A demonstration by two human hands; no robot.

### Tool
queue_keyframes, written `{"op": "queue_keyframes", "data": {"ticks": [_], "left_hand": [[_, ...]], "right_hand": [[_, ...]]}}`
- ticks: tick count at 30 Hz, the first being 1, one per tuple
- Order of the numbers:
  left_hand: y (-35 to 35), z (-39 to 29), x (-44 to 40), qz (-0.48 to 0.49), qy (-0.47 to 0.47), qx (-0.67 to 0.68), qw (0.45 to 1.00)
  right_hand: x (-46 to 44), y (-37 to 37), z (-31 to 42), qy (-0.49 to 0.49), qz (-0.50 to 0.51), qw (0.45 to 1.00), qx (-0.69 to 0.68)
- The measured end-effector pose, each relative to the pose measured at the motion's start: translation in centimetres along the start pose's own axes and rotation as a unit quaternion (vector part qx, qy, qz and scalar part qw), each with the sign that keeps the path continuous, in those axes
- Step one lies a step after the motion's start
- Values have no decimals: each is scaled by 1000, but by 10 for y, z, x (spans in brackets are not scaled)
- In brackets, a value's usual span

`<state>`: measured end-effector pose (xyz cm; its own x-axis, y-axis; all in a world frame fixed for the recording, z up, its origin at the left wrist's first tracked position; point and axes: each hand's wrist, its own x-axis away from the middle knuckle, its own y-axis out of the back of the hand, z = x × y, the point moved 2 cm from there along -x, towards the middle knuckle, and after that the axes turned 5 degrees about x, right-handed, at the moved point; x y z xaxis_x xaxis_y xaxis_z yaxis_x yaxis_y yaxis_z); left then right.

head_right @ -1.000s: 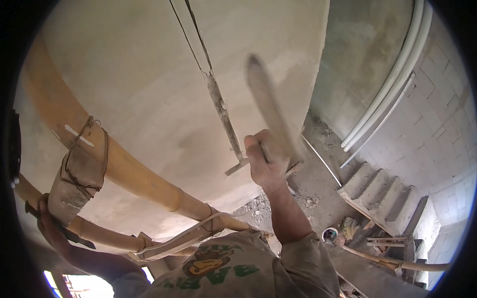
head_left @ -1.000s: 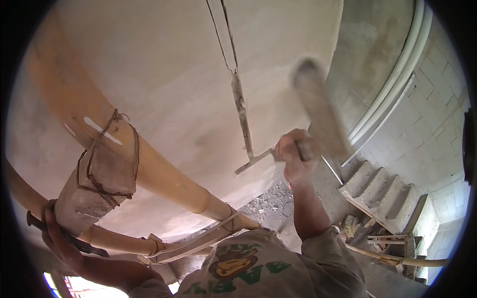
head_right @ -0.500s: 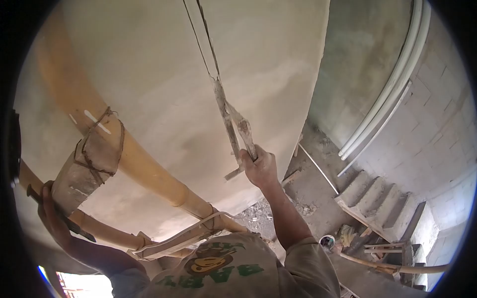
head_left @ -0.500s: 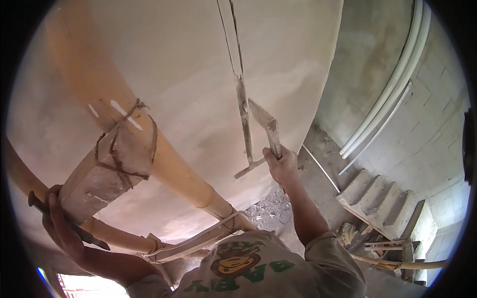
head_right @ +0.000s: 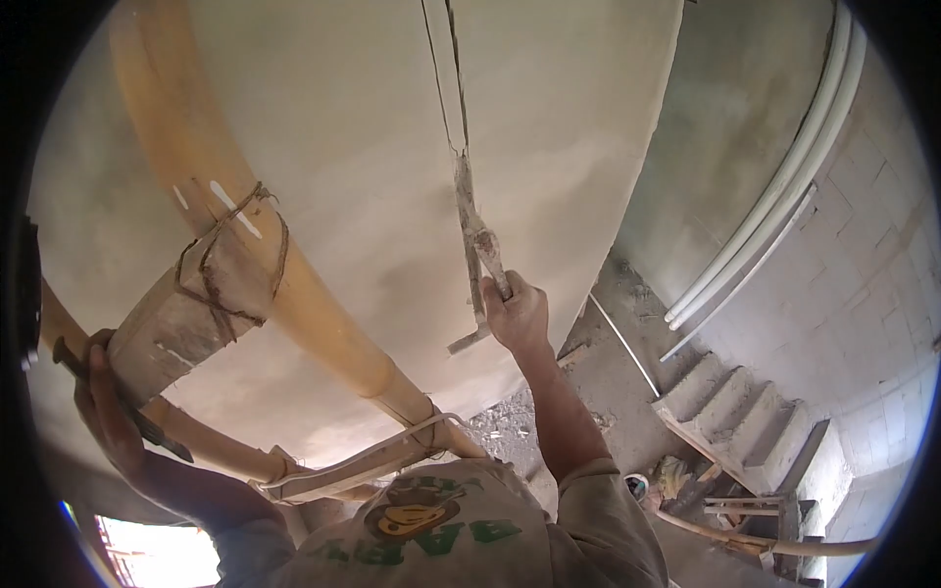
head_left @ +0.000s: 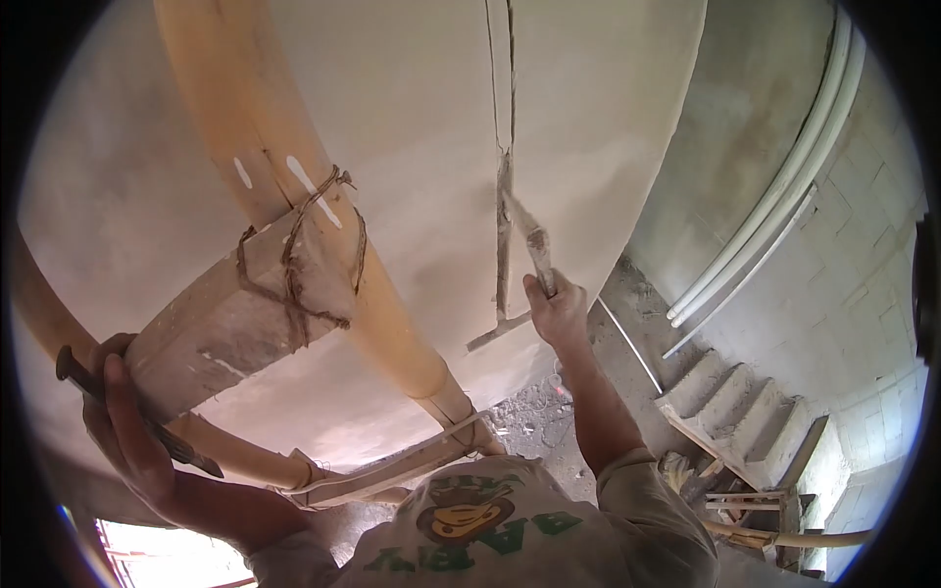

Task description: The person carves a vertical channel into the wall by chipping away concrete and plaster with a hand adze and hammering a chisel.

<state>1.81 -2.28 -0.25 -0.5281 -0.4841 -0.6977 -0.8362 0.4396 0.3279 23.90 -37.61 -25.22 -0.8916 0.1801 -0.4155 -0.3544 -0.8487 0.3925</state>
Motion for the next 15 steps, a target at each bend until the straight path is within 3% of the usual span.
{"op": "queue_keyframes", "data": {"ticks": [4,7,10,13,15], "left_hand": [[-5,0,-3,3,-8,36,999],[-5,-3,-3,14,-24,27,999],[-9,-14,-1,27,-18,36,999],[-5,-2,2,46,-42,11,998],[-7,-4,0,15,-24,25,999]], "right_hand": [[-8,13,26,85,-84,981,-154],[-4,-1,13,75,-58,984,-154],[-8,-21,-28,6,-1,991,132],[2,-17,-33,50,-3,991,128],[0,-2,0,19,-6,999,30]]}}
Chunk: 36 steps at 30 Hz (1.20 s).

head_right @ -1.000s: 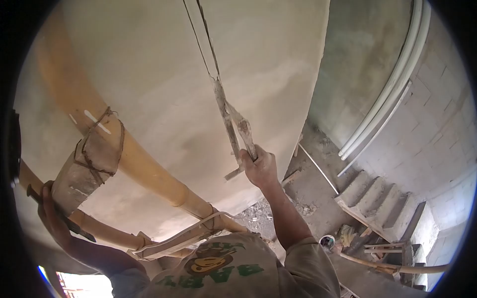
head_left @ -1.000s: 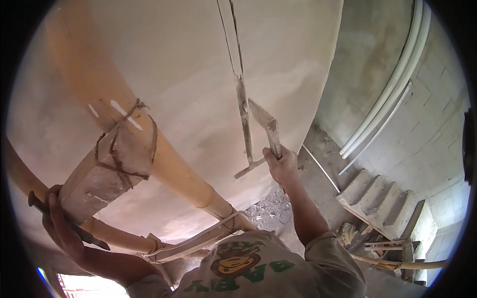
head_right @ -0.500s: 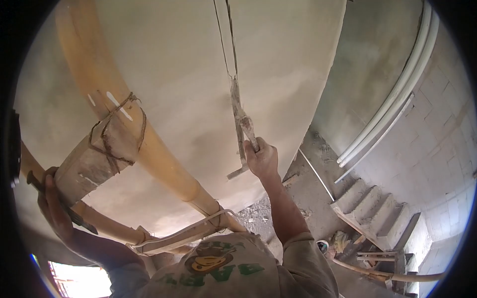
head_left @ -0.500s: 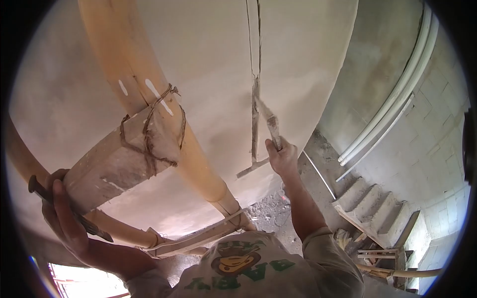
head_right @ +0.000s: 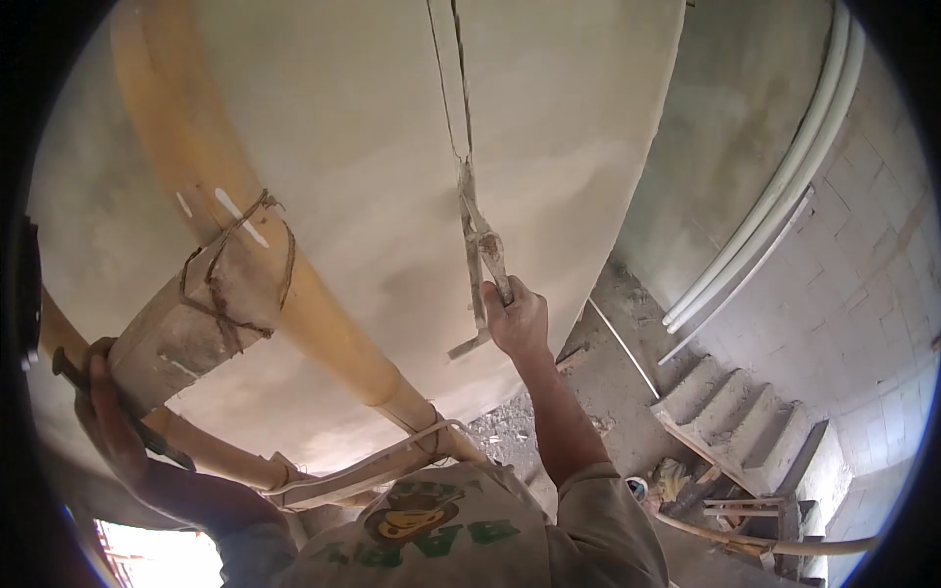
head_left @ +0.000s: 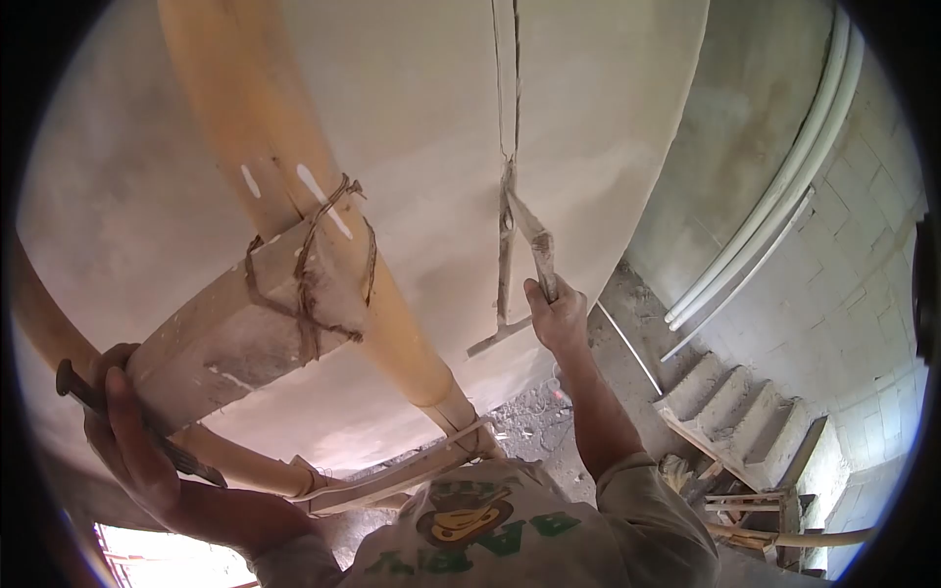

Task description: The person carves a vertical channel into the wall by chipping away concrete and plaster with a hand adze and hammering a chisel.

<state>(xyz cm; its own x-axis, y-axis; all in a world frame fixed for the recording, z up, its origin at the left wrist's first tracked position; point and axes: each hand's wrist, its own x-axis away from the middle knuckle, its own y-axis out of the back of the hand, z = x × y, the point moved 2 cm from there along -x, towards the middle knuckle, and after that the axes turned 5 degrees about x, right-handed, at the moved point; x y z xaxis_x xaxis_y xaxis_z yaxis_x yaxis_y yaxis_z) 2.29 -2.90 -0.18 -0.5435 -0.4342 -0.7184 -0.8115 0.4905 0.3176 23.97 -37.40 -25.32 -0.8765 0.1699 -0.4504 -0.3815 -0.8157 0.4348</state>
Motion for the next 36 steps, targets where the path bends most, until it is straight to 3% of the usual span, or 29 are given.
{"op": "queue_keyframes", "data": {"ticks": [4,7,13,16,19,23,25,26,29,31,33,36], "left_hand": [[-4,-6,0,-10,-7,-3,1000],[-5,-7,1,2,0,5,1000],[-3,-6,0,20,0,8,1000],[-2,0,0,5,1,12,1000],[-1,2,-2,22,-17,23,999],[-1,-3,-2,7,-5,10,1000],[-5,-10,1,-16,15,8,1000],[-1,-5,3,0,23,0,1000],[9,7,-1,0,23,-17,1000],[7,6,-3,-2,16,-21,1000],[3,5,-3,-10,20,-6,1000],[3,6,-3,0,14,15,1000]], "right_hand": [[-7,0,13,-2,-38,991,-129],[-10,-32,-35,-35,12,999,32],[4,-9,-28,-200,127,962,-136],[0,7,-4,-59,16,986,-157],[-8,36,39,66,-60,969,-232],[-7,4,9,208,-179,947,-167],[1,-24,-24,-5,17,999,-39],[6,-31,-39,-160,106,981,-37],[13,-17,-28,72,42,993,80],[5,10,-1,-146,88,984,-51],[2,37,34,-119,3,977,-175],[-7,58,55,96,-136,957,-238]]}}
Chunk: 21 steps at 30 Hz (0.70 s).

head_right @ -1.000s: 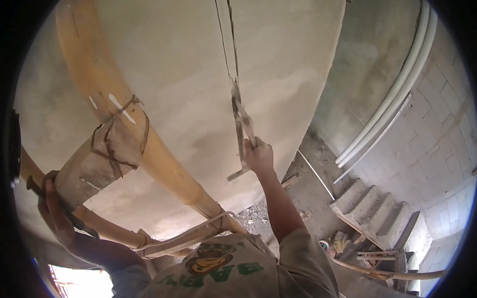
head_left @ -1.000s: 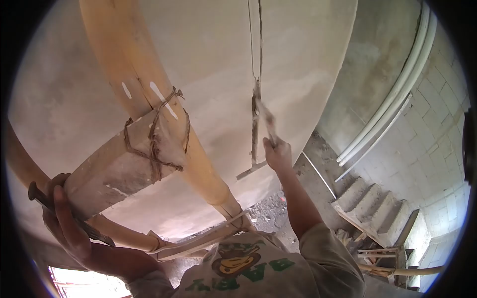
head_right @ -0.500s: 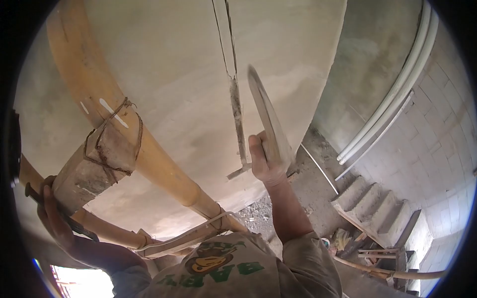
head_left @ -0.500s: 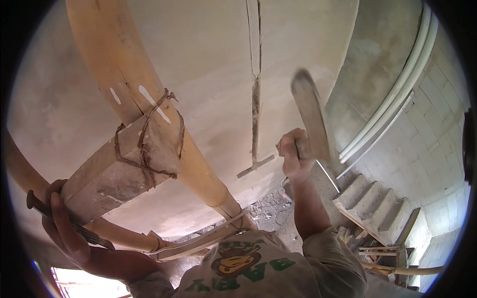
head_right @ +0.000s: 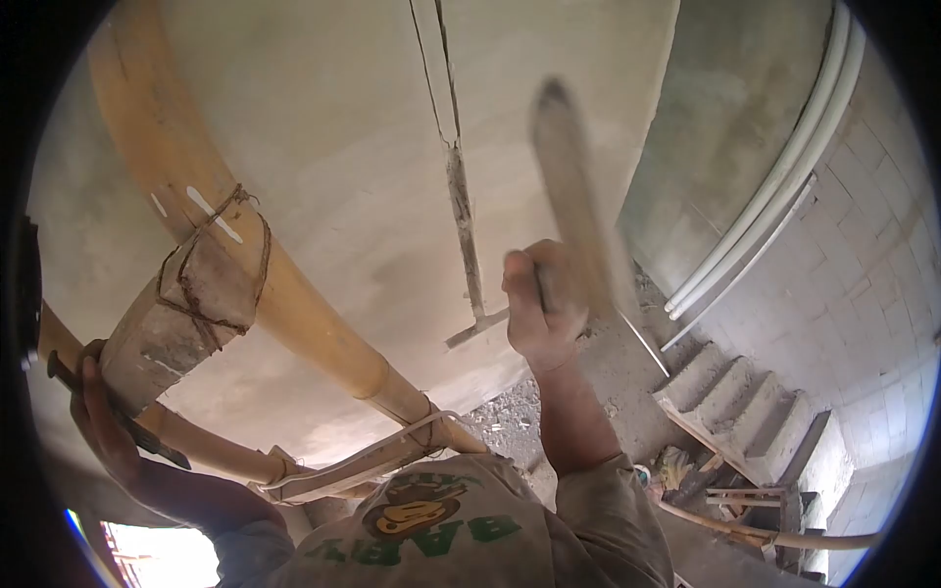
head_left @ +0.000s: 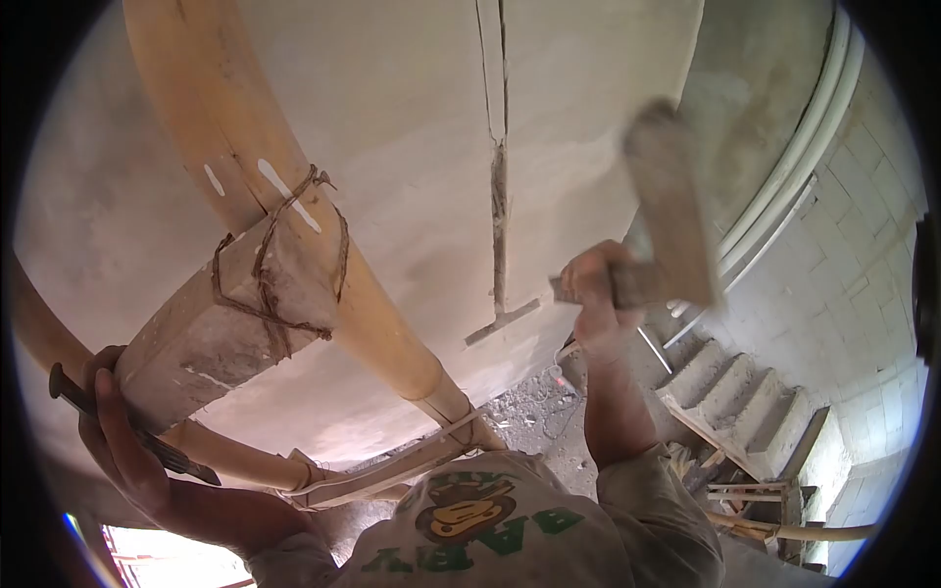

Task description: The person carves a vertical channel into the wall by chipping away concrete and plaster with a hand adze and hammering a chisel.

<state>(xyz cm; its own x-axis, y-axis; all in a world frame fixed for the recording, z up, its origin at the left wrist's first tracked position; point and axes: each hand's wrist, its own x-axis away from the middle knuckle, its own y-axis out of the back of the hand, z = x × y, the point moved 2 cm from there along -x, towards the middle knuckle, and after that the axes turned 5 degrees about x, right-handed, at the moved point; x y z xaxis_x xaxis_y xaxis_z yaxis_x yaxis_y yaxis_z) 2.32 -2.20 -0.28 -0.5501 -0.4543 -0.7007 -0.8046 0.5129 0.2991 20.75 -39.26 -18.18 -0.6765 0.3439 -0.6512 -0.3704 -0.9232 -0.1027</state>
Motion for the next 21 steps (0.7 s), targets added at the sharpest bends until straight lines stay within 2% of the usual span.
{"op": "queue_keyframes", "data": {"ticks": [2,4,5,6,7,9,10,12,15,18,20,21], "left_hand": [[1,-1,1,-1,3,0,1000],[0,-3,2,-8,22,-8,1000],[2,-2,4,-10,25,-19,999],[5,0,4,-12,28,-29,999],[3,0,0,-22,25,-36,999],[-3,-5,-1,-20,14,-22,999],[-1,-9,2,7,23,-32,999],[-9,-9,2,-20,29,6,999],[-3,-5,2,3,26,18,999],[-1,-4,1,7,11,3,1000],[-1,-6,3,-4,11,-4,1000],[-3,-8,3,-5,15,-3,1000]], "right_hand": [[6,-5,-26,105,-27,994,12],[27,-21,-70,-35,54,993,94],[48,-27,-92,-214,138,955,152],[76,-22,-127,-246,174,929,215],[71,-29,-128,-269,207,901,272],[54,-30,-129,-194,174,932,252],[67,-20,-102,-186,166,936,247],[40,-17,-59,-181,115,960,178],[14,-10,-9,-55,25,998,26],[26,-21,-32,60,-30,997,-28],[48,-32,-67,4,51,994,99],[65,-35,-120,-156,152,928,302]]}}
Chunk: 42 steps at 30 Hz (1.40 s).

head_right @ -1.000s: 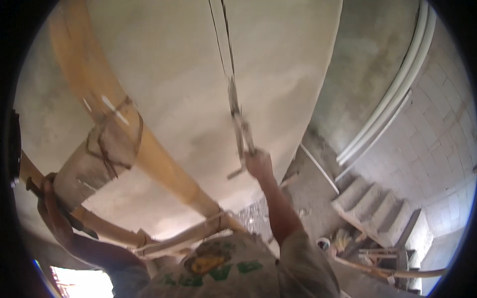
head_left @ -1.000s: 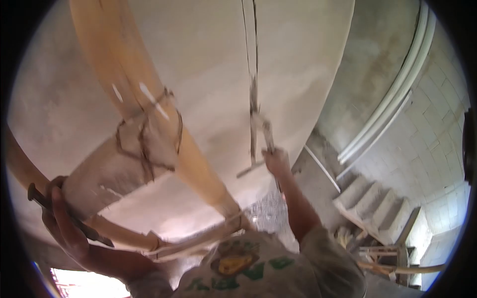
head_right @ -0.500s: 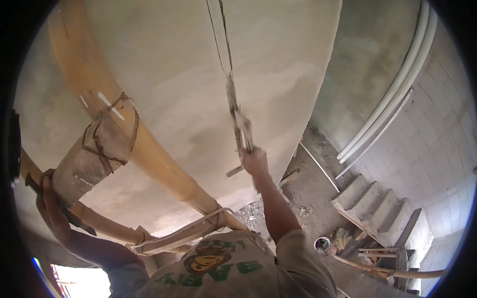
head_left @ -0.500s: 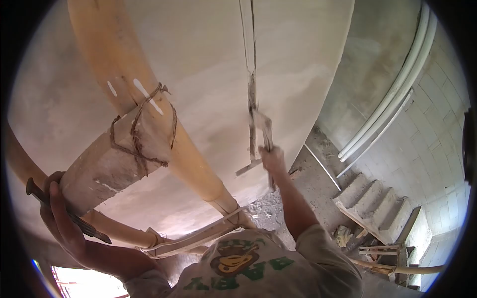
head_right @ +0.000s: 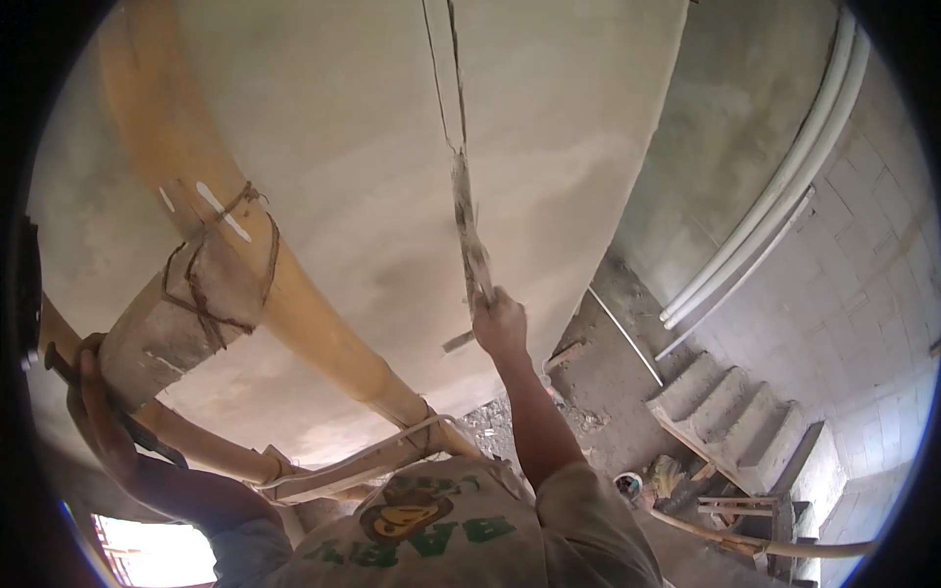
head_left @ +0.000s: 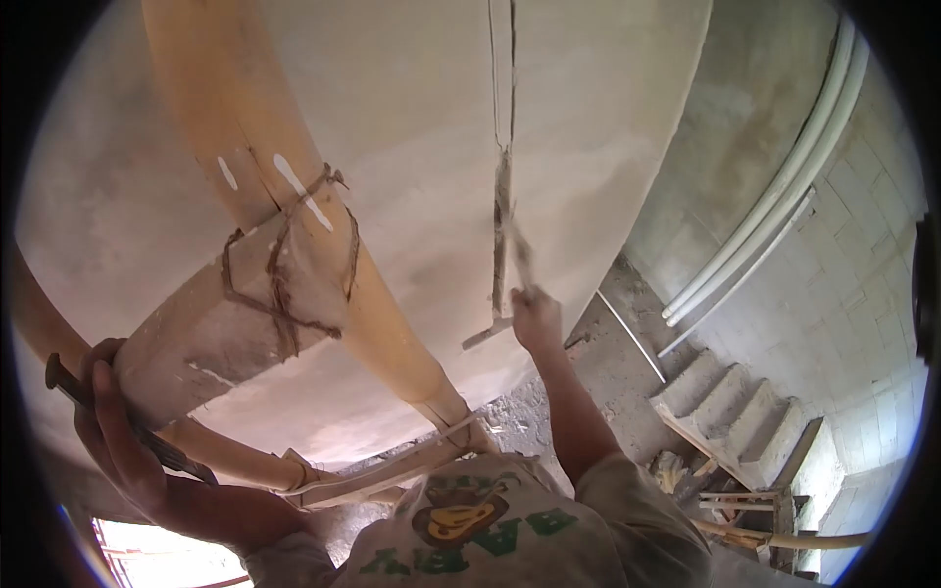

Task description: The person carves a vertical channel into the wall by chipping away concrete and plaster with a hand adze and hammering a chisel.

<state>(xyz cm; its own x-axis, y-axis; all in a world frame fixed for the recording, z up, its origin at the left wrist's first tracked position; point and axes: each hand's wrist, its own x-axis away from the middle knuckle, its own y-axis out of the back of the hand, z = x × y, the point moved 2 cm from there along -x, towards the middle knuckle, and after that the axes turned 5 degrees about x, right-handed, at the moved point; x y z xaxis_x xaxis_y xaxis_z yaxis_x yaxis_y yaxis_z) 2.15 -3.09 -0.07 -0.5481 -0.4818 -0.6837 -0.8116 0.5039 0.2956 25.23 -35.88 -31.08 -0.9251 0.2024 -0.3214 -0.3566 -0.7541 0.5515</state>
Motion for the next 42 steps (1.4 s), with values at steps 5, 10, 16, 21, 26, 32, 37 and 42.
{"op": "queue_keyframes", "data": {"ticks": [5,10,16,21,26,32,37,42], "left_hand": [[3,-2,-3,16,-12,-28,999],[-4,-1,-1,1,-4,21,1000],[-4,-6,1,-11,7,-5,1000],[6,1,1,26,0,-21,999],[-3,6,-1,-1,-7,13,1000],[5,6,-1,11,1,-18,1000],[2,3,-2,-9,10,-28,1000],[1,10,-5,-14,13,11,1000]], "right_hand": [[12,21,12,-104,83,987,-85],[5,89,85,193,-145,952,-190],[0,-2,-2,-63,46,994,-81],[18,8,-5,-31,39,998,-46],[2,89,75,194,-133,957,-168],[4,-3,-8,-46,61,995,-61],[18,4,-18,-32,24,999,-20],[4,95,76,203,-119,963,-132]]}}
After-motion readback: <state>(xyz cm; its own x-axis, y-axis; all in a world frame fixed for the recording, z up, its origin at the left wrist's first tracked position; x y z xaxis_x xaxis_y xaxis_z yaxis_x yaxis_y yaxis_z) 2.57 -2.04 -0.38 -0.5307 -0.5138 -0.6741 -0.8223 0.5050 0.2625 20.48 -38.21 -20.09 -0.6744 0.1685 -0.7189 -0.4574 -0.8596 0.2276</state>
